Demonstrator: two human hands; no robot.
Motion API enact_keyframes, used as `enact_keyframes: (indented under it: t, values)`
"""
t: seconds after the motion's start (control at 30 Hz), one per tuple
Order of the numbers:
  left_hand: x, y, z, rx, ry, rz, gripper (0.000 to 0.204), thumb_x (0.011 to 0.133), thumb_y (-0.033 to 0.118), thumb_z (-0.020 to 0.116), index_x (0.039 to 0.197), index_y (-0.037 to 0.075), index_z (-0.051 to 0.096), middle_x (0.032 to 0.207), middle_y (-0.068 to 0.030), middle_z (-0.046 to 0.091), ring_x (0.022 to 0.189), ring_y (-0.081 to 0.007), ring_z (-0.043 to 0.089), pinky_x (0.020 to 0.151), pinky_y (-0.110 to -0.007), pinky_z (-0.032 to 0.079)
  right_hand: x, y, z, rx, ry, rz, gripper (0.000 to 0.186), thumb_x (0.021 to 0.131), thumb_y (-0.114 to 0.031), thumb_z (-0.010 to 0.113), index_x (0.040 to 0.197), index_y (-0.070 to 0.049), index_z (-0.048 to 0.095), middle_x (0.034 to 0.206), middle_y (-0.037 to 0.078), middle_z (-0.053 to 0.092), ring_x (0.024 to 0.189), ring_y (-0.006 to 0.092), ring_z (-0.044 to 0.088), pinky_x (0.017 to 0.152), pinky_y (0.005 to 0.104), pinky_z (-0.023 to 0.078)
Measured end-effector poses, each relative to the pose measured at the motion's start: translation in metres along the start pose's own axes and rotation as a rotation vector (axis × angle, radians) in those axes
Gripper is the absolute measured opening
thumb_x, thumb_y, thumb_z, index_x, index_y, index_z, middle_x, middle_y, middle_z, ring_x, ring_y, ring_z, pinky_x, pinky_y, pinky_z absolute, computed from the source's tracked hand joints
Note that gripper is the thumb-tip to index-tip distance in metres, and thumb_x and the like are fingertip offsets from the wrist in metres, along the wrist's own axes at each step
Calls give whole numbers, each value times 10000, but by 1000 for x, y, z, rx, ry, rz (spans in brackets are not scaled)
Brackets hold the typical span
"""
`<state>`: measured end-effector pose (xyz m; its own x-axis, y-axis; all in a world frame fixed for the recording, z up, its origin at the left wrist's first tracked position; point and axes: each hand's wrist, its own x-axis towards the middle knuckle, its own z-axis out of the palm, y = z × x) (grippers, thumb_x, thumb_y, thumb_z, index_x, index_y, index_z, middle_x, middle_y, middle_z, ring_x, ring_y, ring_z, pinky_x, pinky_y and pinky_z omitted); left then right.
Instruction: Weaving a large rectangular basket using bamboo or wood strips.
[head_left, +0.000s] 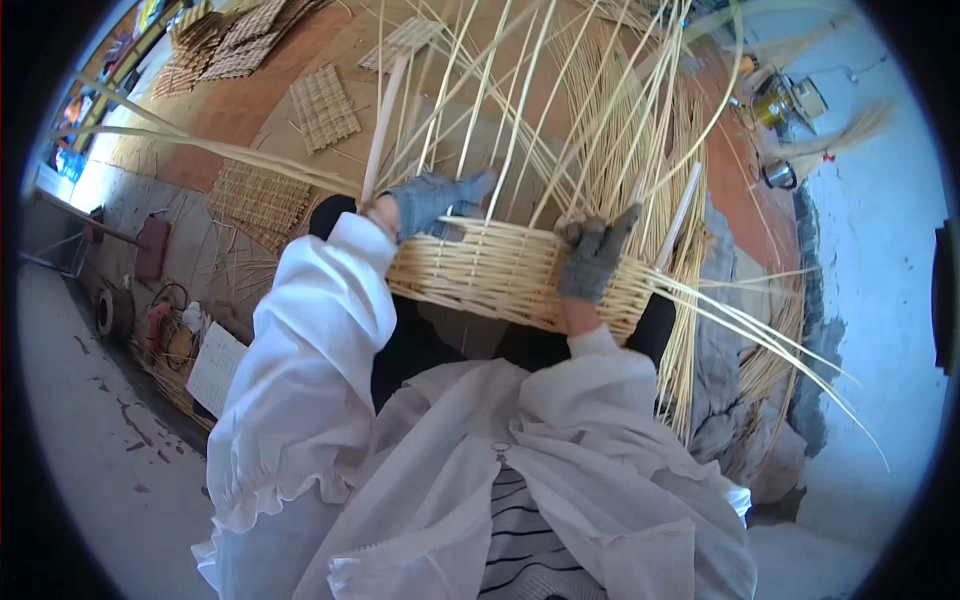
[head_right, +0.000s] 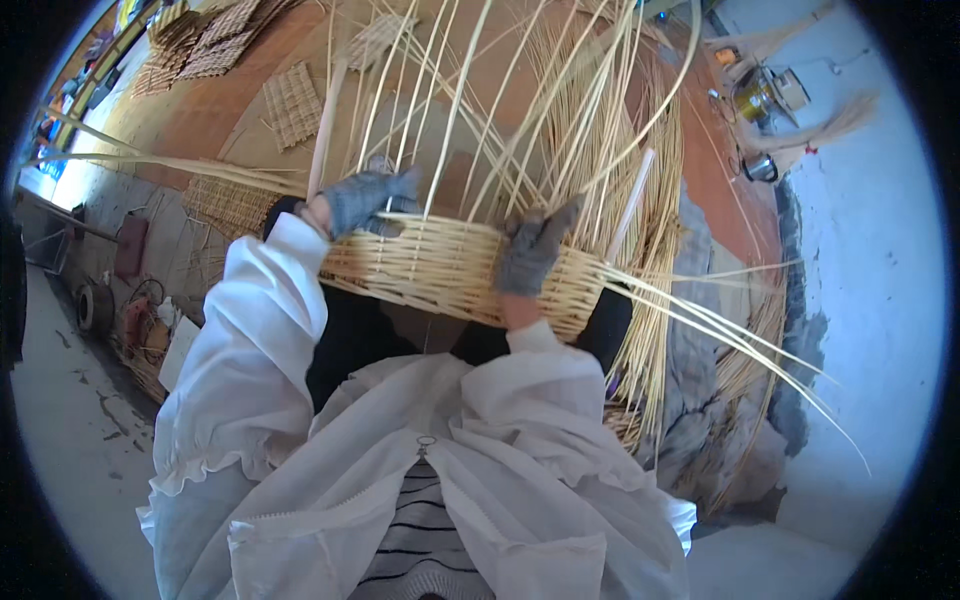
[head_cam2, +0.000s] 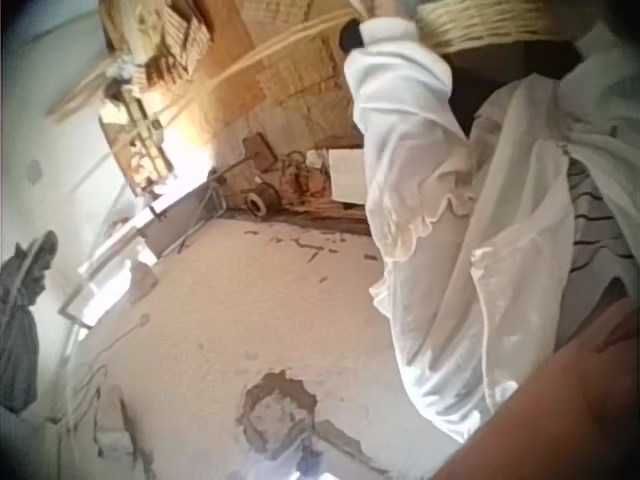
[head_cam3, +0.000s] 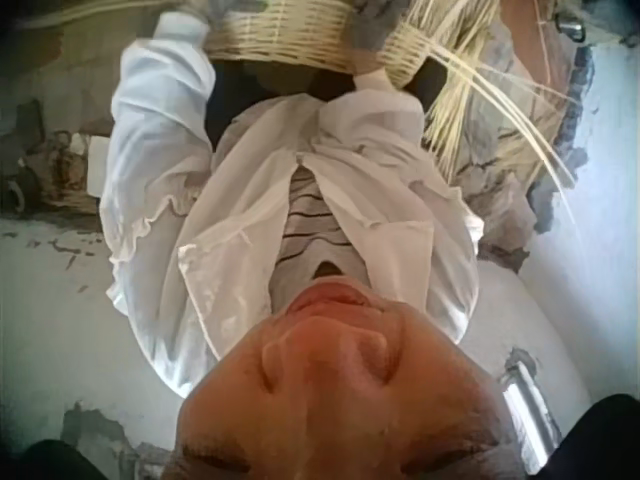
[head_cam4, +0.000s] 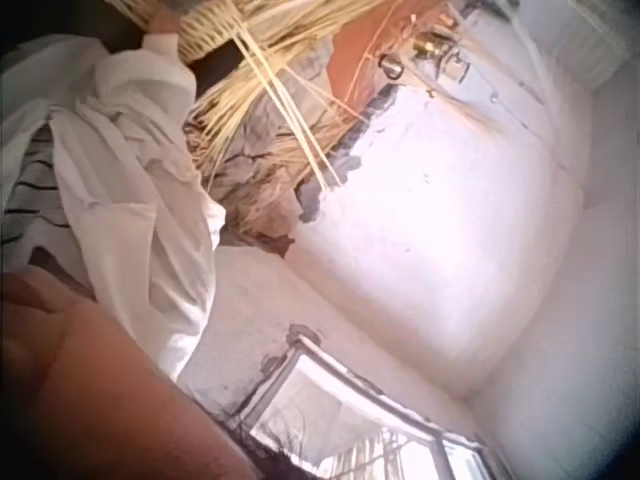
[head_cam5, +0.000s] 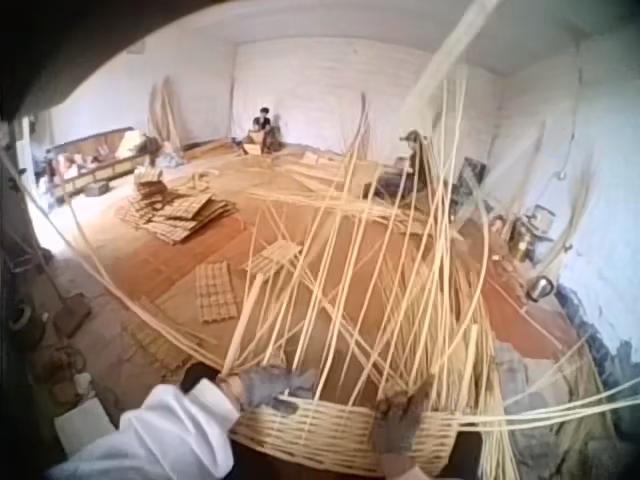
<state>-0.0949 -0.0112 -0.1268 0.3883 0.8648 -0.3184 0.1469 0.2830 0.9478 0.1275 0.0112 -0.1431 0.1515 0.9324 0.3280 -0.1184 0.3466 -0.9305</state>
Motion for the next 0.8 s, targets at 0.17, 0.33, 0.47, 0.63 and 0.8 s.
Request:
enact_keyframes:
  t: [0.17, 0.33, 0.47, 0.63, 0.8]
  values:
    - [28, 30, 32, 677, 541, -440, 605, 730, 578, 470, 980, 42, 598, 922, -148, 611, 955, -287, 548, 818, -353, 414, -4, 2, 14, -793, 70, -762, 501, 814, -4, 422, 1293, -91, 305, 639, 5, 382, 494, 73, 344, 456, 237, 374]
    - [14, 77, 62, 1203, 833, 339, 401, 733, 311, 607, 1047, 69, 547, 1192, -173, 453, 1060, -297, 456, 876, -373, 370, 5, -9, -39, 625, 44, 289, 187, 865, -67, 443, 1049, -51, 470, 660, -20, 397, 508, 64, 377, 476, 214, 371]
    - [58, 63, 50, 1372, 461, 547, 350, 824, 344, 442, 1075, 122, 541, 1193, -106, 458, 1098, -286, 416, 934, -349, 328, 12, -4, -38, 318, 5, 236, 193, 853, -58, 468, 1045, -45, 485, 645, -22, 423, 534, 67, 411, 492, 213, 388]
    - [58, 46, 57, 724, 629, 512, 377, 870, 346, 342, 1105, 114, 524, 1054, -125, 562, 983, -296, 532, 924, -454, 326, -12, -27, -77, 13, -202, 394, 113, 837, -37, 477, 914, -54, 559, 764, 19, 536, 634, 121, 508, 597, 242, 439]
    - [70, 28, 54, 1336, -104, -28, 359, 885, 315, 313, 1099, 119, 524, 1014, -156, 568, 980, -310, 527, 872, -355, 398, 22, -25, -95, 167, -67, 377, 61, 769, -16, 561, 809, -53, 534, 716, 85, 567, 672, 175, 563, 584, 269, 480]
